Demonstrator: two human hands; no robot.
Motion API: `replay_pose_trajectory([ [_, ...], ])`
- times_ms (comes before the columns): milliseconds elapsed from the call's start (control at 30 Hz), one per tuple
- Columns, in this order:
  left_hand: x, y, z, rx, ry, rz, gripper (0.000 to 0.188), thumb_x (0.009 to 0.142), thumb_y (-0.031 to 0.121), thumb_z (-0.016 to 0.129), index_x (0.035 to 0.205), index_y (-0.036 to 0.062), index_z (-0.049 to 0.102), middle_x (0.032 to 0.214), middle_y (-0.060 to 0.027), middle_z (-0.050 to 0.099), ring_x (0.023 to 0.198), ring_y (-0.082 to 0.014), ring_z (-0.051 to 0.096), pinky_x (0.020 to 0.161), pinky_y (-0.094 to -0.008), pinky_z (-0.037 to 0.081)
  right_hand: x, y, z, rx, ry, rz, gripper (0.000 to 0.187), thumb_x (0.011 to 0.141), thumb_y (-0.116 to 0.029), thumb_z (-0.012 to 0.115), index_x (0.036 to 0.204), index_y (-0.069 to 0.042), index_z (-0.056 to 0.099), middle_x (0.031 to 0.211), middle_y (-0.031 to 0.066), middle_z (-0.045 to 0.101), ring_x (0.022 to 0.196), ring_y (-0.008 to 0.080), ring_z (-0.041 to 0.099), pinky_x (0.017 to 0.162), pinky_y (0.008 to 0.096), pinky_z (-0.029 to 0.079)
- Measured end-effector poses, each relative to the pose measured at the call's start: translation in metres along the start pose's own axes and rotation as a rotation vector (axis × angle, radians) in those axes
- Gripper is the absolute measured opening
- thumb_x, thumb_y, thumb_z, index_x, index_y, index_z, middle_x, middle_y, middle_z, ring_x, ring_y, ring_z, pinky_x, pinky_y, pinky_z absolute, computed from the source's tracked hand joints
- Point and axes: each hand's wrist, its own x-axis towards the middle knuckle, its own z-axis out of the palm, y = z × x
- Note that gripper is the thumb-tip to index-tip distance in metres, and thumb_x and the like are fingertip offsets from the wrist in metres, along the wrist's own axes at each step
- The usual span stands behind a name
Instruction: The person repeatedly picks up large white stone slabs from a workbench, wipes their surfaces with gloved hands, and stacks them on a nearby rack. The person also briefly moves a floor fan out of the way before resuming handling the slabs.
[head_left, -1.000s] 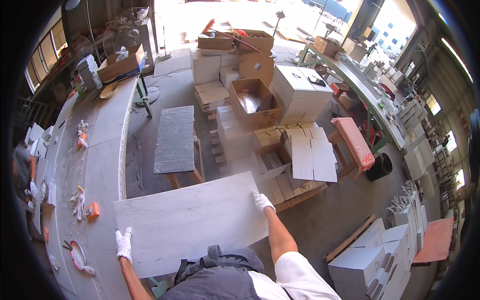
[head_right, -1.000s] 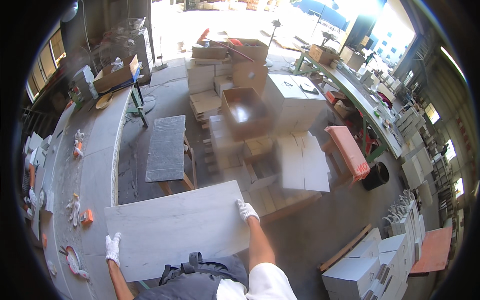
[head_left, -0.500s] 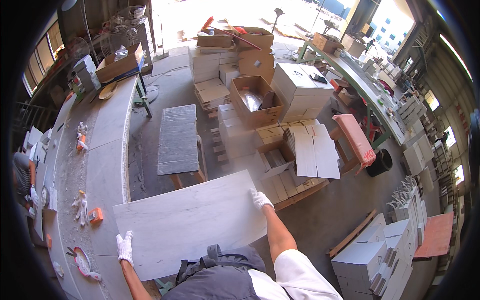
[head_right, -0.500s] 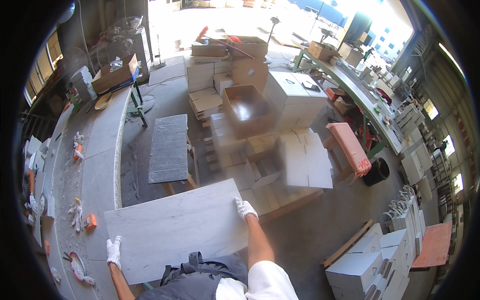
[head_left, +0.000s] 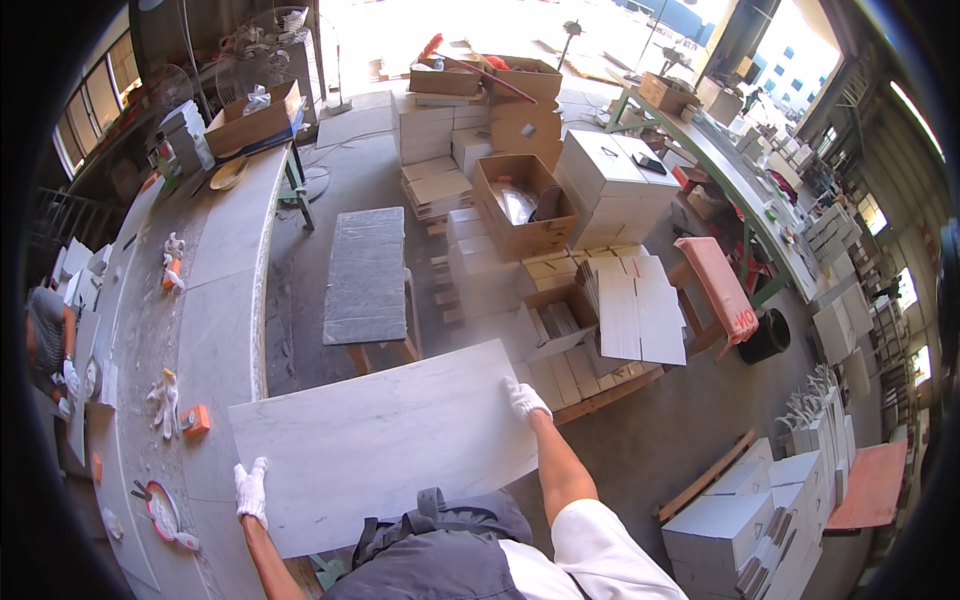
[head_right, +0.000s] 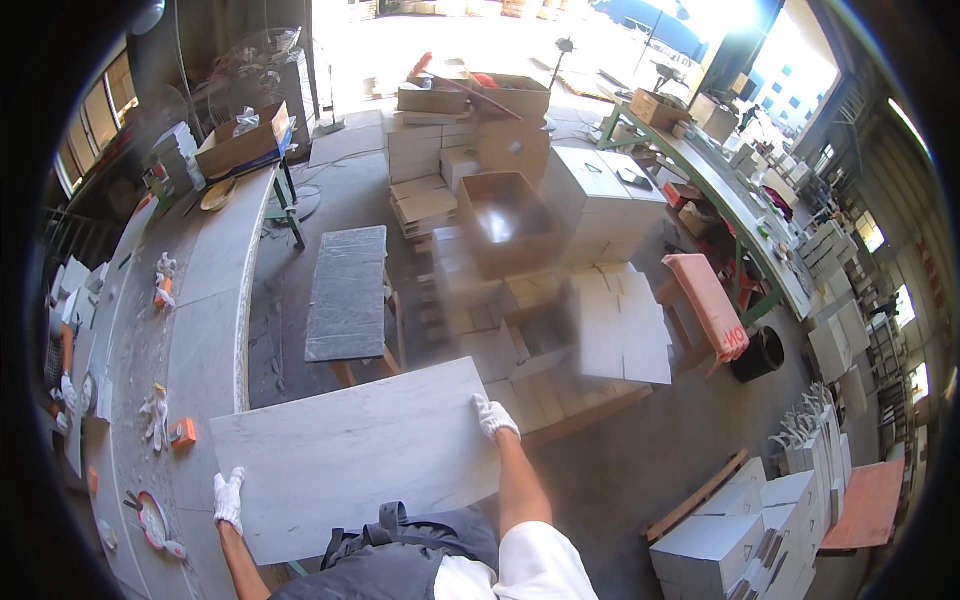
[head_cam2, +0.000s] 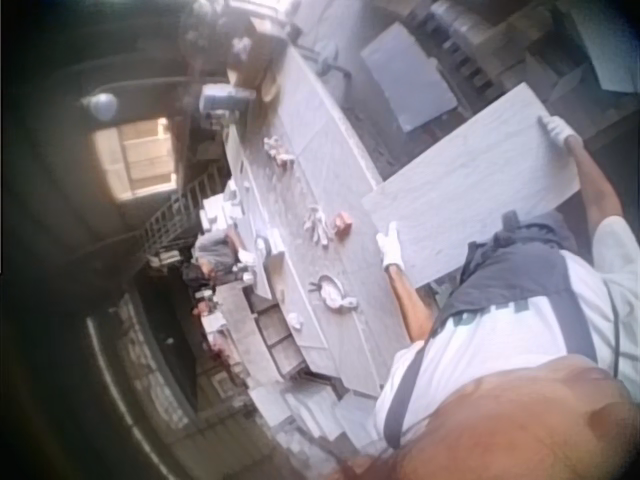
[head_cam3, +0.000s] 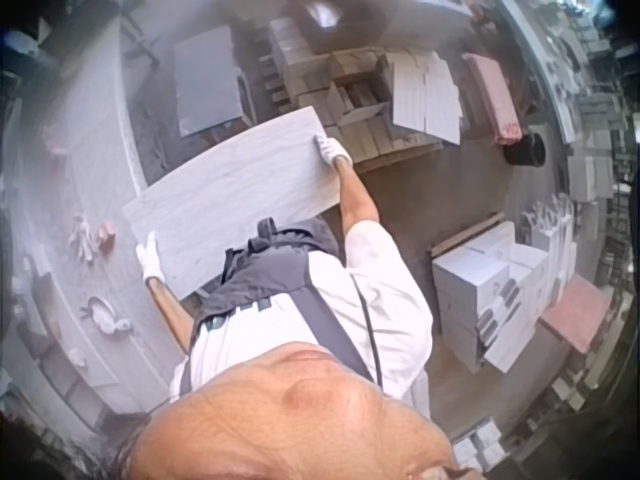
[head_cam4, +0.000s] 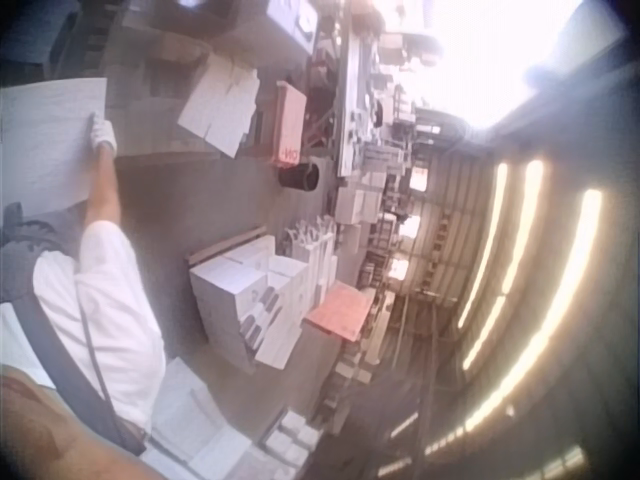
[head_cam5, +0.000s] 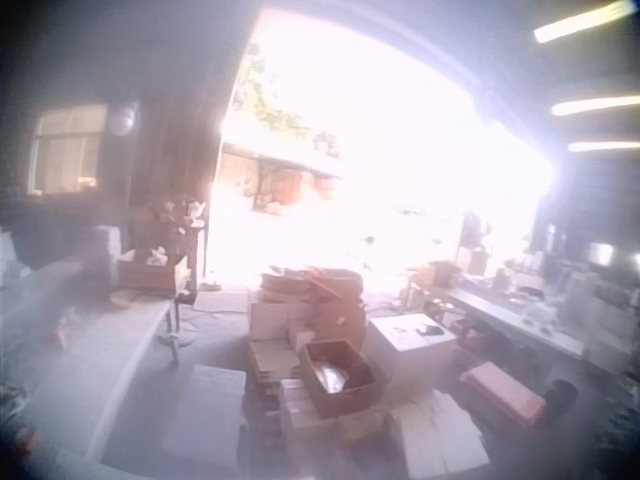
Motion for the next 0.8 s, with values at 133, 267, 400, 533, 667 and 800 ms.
replay_pose_trajectory([
  [133, 0.004, -0.008, -0.001, 0.032, 0.033, -0.003, 0.090, 0.094, 0.041, 0.065, 0.154, -0.0070, 0.019, 0.162, -0.0188, 0.026, 0.149, -0.0263, 0.026, 0.120, -0.0355, 0.022, 0.004, -0.002, 0.002, -0.015, -0.007, -0.005, 0.084, 0.096, -0.072, 0.035, 0.126, 0.001, 0.062, 0.127, 0.0268, 0.062, 0.125, 0.0433, 0.054, 0.104, 0.0468, 0.042],
  [267, 0.000, -0.007, -0.003, 0.036, 0.038, -0.007, 0.091, 0.094, 0.043, 0.065, 0.154, -0.0068, 0.019, 0.161, -0.0190, 0.027, 0.148, -0.0278, 0.029, 0.120, -0.0363, 0.024, 0.002, -0.007, 0.003, -0.008, -0.017, -0.039, 0.083, 0.096, -0.071, 0.034, 0.124, 0.002, 0.063, 0.127, 0.0274, 0.061, 0.125, 0.0439, 0.054, 0.105, 0.0469, 0.041],
  [400, -0.015, 0.003, -0.007, 0.037, 0.040, -0.074, 0.094, 0.091, 0.048, 0.065, 0.155, -0.0044, 0.020, 0.161, -0.0193, 0.027, 0.147, -0.0289, 0.031, 0.118, -0.0371, 0.027, 0.002, -0.013, 0.003, -0.083, -0.021, -0.029, 0.081, 0.098, -0.068, 0.032, 0.126, 0.003, 0.061, 0.126, 0.0266, 0.062, 0.125, 0.0436, 0.054, 0.104, 0.0459, 0.042],
  [533, -0.027, 0.009, -0.016, 0.012, 0.037, -0.087, 0.101, 0.085, 0.055, 0.067, 0.156, -0.0017, 0.022, 0.158, -0.0220, 0.033, 0.147, -0.0326, 0.031, 0.118, -0.0380, 0.027, 0.004, -0.017, 0.007, -0.081, -0.084, -0.121, 0.084, 0.098, -0.069, 0.032, 0.125, 0.004, 0.062, 0.123, 0.0260, 0.065, 0.122, 0.0400, 0.058, 0.099, 0.0446, 0.045],
  [667, -0.032, 0.011, -0.028, 0.110, 0.025, -0.162, 0.100, 0.085, 0.062, 0.062, 0.156, 0.0032, 0.024, 0.157, -0.0250, 0.033, 0.145, -0.0399, 0.032, 0.118, -0.0460, 0.027, 0.019, -0.014, 0.020, 0.002, -0.131, -0.094, 0.083, 0.100, -0.067, 0.034, 0.131, 0.005, 0.058, 0.122, 0.0161, 0.068, 0.110, 0.0281, 0.062, 0.093, 0.0376, 0.046],
  [800, -0.036, 0.005, -0.040, 0.045, 0.007, -0.179, 0.099, 0.086, 0.058, 0.063, 0.155, -0.0004, 0.024, 0.156, -0.0264, 0.034, 0.144, -0.0388, 0.034, 0.117, -0.0439, 0.030, 0.037, -0.010, 0.035, 0.077, -0.190, -0.090, 0.084, 0.100, -0.068, 0.035, 0.134, 0.005, 0.056, 0.126, 0.0109, 0.065, 0.111, 0.0246, 0.059, 0.097, 0.0352, 0.044],
])
